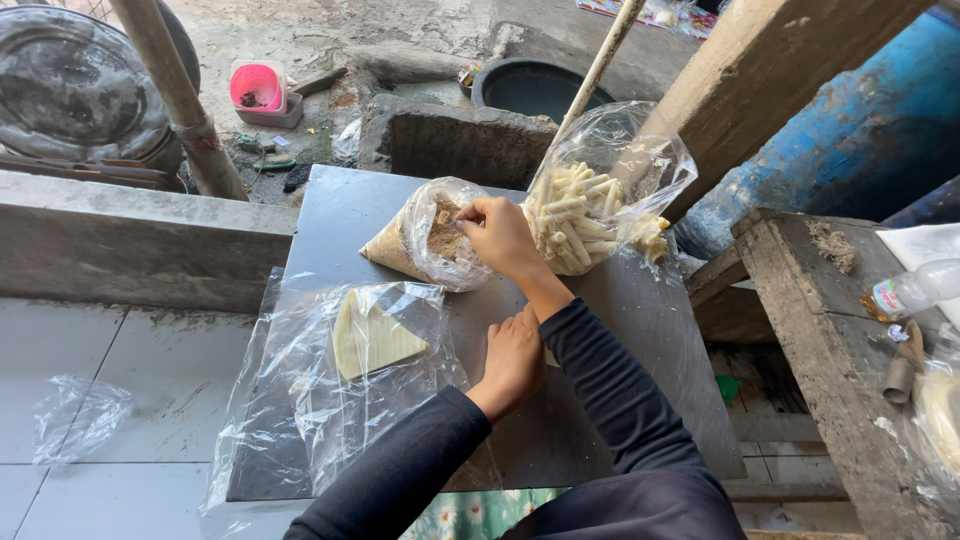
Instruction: The person prepares snacks by hand, placing a small amount of filling and a stick onto triangular wrappers and folding them into cones before stacking the finished items on a metal table.
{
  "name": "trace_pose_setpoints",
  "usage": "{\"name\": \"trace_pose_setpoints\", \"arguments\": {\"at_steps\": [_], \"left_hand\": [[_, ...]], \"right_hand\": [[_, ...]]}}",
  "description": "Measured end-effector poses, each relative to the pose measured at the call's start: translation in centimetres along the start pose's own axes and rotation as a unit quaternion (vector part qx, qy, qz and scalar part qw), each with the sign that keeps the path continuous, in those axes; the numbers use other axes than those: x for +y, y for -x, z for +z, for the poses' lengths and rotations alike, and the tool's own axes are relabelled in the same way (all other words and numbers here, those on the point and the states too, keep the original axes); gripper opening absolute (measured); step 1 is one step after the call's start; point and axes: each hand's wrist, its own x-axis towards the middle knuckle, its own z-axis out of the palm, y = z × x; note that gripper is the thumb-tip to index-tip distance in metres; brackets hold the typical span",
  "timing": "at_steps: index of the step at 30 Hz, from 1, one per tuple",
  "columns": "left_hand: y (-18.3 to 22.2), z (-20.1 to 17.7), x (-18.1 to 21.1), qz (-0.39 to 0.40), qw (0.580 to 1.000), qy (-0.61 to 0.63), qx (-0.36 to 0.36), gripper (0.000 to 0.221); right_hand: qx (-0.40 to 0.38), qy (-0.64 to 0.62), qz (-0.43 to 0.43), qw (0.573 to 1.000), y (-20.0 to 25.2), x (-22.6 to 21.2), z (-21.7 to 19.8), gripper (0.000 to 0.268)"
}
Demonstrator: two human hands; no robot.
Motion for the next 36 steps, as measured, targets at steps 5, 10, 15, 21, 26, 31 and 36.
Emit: {"name": "trace_pose_setpoints", "arguments": {"at_steps": [5,10,15,21,26,31,36], "left_hand": [[0.2,-0.9,0.8,-0.002,0.997,0.076,-0.008,0.036],[0.2,-3.5,2.2,-0.051,0.988,0.141,-0.022,0.054],[0.0,-5.0,2.8,-0.037,0.990,0.137,-0.003,0.075],[-0.5,-5.4,2.6,-0.107,0.982,0.131,-0.085,0.078],[-0.5,-5.4,2.4,-0.045,0.989,0.131,-0.048,0.076],[-0.6,-5.4,2.5,-0.057,0.986,0.145,-0.054,0.067],[-0.8,-5.1,2.6,-0.053,0.986,0.153,-0.048,0.051]], "right_hand": [[0.052,-0.098,0.002,0.994,2.3,-0.1,-0.9,0.012],[0.060,-0.180,0.005,0.982,5.1,-0.7,-2.8,0.013],[0.061,-0.202,0.069,0.975,9.0,0.3,-5.8,0.013],[0.052,-0.166,0.076,0.982,14.3,3.8,-8.5,0.010],[0.033,-0.062,0.092,0.993,17.6,6.1,-9.5,0.009],[0.031,0.095,0.022,0.995,19.0,6.4,-9.6,0.010],[0.036,0.241,-0.081,0.966,19.2,6.0,-9.2,0.010]]}}
